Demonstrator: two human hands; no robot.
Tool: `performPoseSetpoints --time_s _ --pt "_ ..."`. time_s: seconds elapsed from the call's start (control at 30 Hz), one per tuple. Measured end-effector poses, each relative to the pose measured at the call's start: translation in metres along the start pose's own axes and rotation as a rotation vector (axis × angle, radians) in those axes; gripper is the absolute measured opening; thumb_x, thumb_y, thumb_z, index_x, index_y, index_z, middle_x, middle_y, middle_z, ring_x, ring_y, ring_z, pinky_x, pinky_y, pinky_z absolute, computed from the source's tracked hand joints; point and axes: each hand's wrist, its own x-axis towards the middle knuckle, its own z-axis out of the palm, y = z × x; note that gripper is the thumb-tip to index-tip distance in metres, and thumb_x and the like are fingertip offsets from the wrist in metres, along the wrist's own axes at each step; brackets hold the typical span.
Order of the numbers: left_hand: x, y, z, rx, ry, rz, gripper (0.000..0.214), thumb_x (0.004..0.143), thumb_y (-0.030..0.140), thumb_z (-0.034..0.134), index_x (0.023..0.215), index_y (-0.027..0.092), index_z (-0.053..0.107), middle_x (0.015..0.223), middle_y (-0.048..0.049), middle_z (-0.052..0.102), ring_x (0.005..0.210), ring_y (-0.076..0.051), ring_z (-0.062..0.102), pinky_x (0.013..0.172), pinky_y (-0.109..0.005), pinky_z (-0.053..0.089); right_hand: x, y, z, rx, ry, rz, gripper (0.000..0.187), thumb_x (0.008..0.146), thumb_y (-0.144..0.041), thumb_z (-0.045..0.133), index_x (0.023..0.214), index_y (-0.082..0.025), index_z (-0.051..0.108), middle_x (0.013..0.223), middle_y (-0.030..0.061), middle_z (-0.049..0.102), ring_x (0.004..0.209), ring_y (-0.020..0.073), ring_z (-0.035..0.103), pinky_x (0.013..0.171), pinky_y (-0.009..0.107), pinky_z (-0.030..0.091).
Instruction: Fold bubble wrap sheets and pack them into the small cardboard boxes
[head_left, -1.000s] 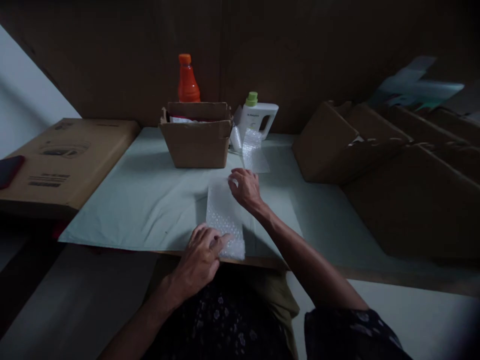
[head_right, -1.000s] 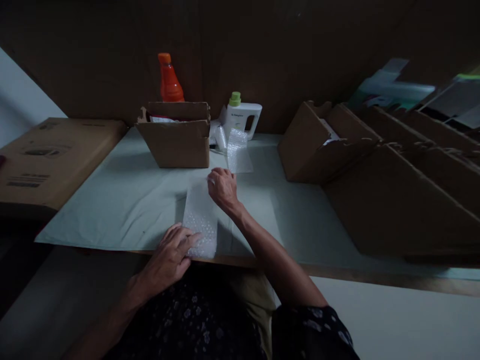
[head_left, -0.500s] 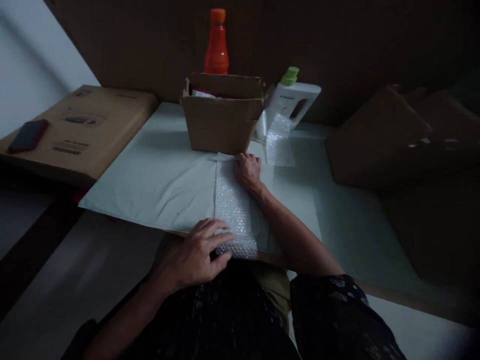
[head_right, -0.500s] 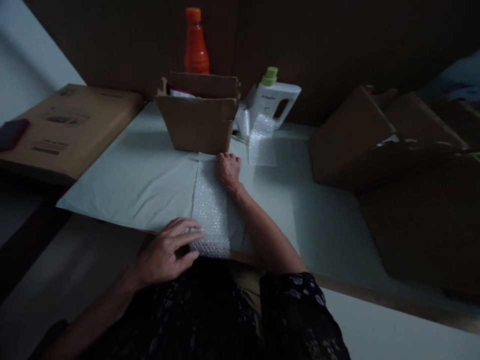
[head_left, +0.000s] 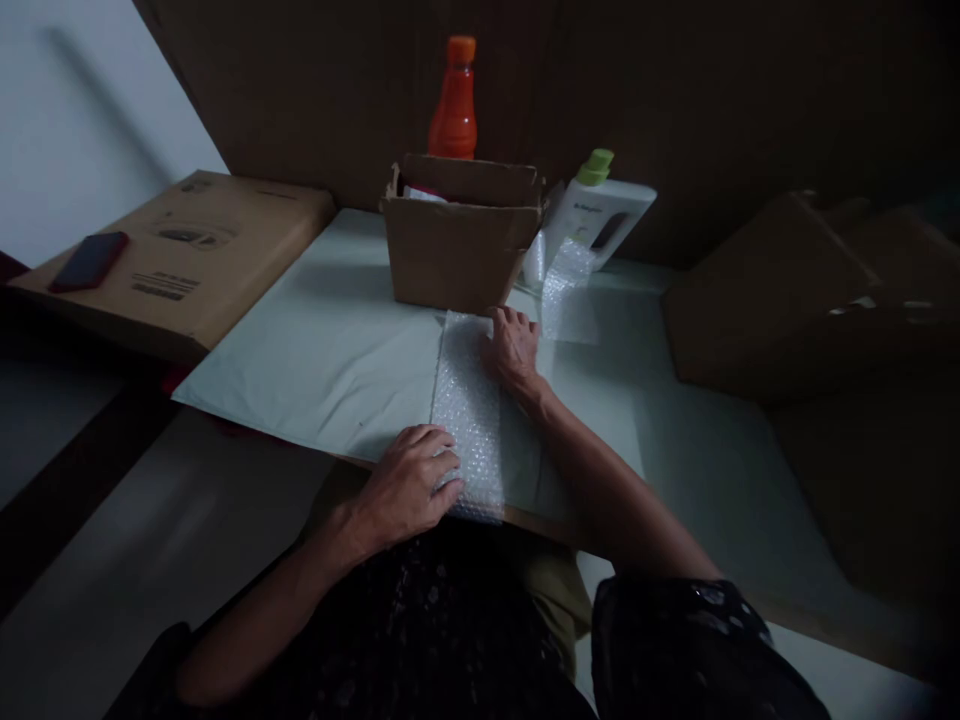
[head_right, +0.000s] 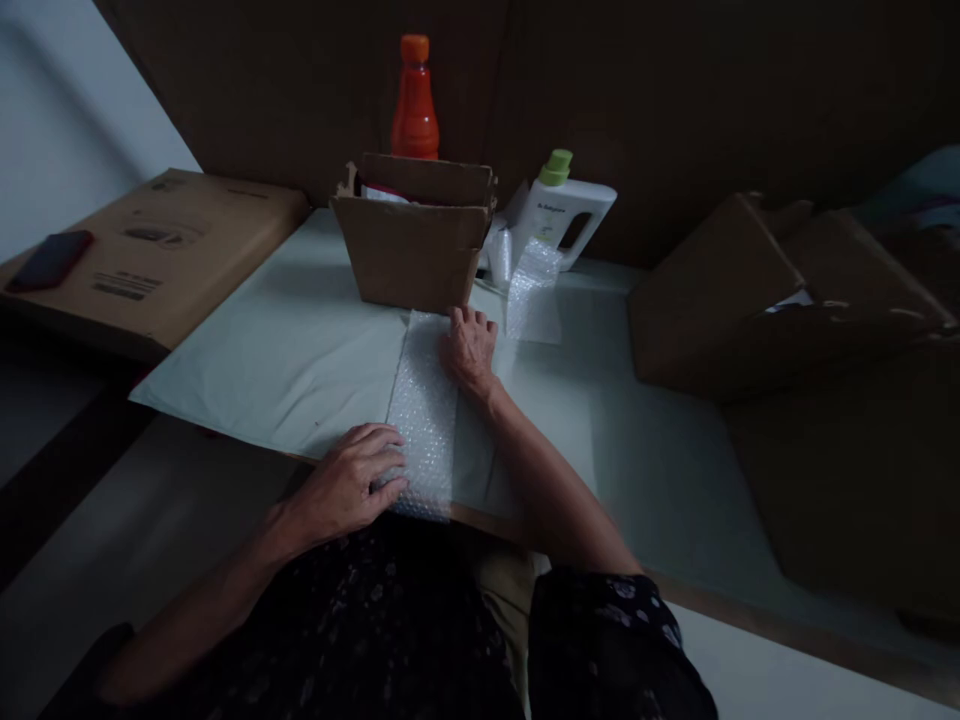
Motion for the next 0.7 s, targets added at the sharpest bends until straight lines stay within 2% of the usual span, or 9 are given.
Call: performPoseSetpoints --time_s 0.1,0.23,0.37,0.47,0.57,0.63,0.7 --pt "0.002 -0.002 0.007 0.009 -0.011 0.02 0.009 0.091 0.02 0.064 0.086 0.019 0.071 0.111 -0.0084 0.071 0.113 -0.026 0.06 0.1 -0.043 0.049 -0.012 0.003 -0.012 0.017 0.034 -0.117 0.045 0.09 -0.021 0.054 0.134 -0.015 0.059 0.144 0.0168 0.057 0.122 0.036 0.049 0.098 0.047 0.035" --pt "0.003 -0.004 0.012 0.008 -0.067 -0.009 0.014 0.091 0.017 0.061 0.08 0.018 0.069 0.097 -0.0066 0.07 0.099 -0.023 0.06 0.092 -0.04 0.05 -0.027 0.002 -0.011 -0.007 -0.1 -0.214 0.044 0.092 -0.024 0.055 0.136 -0.017 0.06 0.148 0.0149 0.054 0.125 0.0339 0.05 0.1 0.045 0.037" --pt "0.003 -0.006 0.011 0.003 -0.083 -0.015 0.016 0.09 0.017 0.062 0.075 0.018 0.066 0.09 -0.006 0.069 0.096 -0.023 0.059 0.089 -0.039 0.049 -0.035 -0.003 0.001 -0.034 -0.179 -0.225 0.041 0.1 -0.031 0.049 0.138 -0.017 0.06 0.152 0.0148 0.052 0.134 0.0335 0.047 0.106 0.046 0.038" --pt "0.003 -0.012 0.009 -0.046 -0.086 -0.015 0.016 0.09 0.017 0.062 0.075 0.017 0.066 0.09 -0.006 0.069 0.096 -0.023 0.059 0.089 -0.039 0.049 -0.034 -0.004 0.001 -0.019 -0.204 -0.216 0.042 0.102 -0.031 0.048 0.14 -0.016 0.058 0.153 0.0157 0.051 0.137 0.0338 0.047 0.109 0.049 0.039" --pt "0.003 -0.024 0.007 -0.166 -0.06 -0.004 0.013 0.089 0.016 0.061 0.079 0.018 0.068 0.089 -0.005 0.071 0.093 -0.022 0.061 0.089 -0.038 0.049 -0.039 0.0 -0.017 0.077 -0.211 -0.185 0.042 0.097 -0.026 0.058 0.137 -0.014 0.061 0.15 0.0184 0.054 0.133 0.036 0.053 0.108 0.054 0.041" --pt "0.003 -0.033 0.007 -0.245 -0.043 0.014 0.012 0.09 0.016 0.059 0.083 0.018 0.069 0.089 -0.0046 0.073 0.092 -0.021 0.062 0.089 -0.037 0.05 -0.056 0.006 -0.041 0.228 -0.174 -0.188 0.033 0.096 -0.023 0.059 0.126 -0.015 0.07 0.139 0.0163 0.064 0.125 0.0334 0.06 0.106 0.052 0.044" --pt "0.002 -0.04 0.008 -0.287 -0.033 0.031 0.013 0.092 0.018 0.057 0.086 0.018 0.07 0.089 -0.0048 0.073 0.092 -0.02 0.063 0.088 -0.037 0.051 -0.087 0.011 -0.073 0.426 -0.223 -0.22 0.024 0.098 -0.026 0.057 0.111 -0.018 0.075 0.119 0.0114 0.074 0.11 0.0267 0.068 0.099 0.045 0.05"
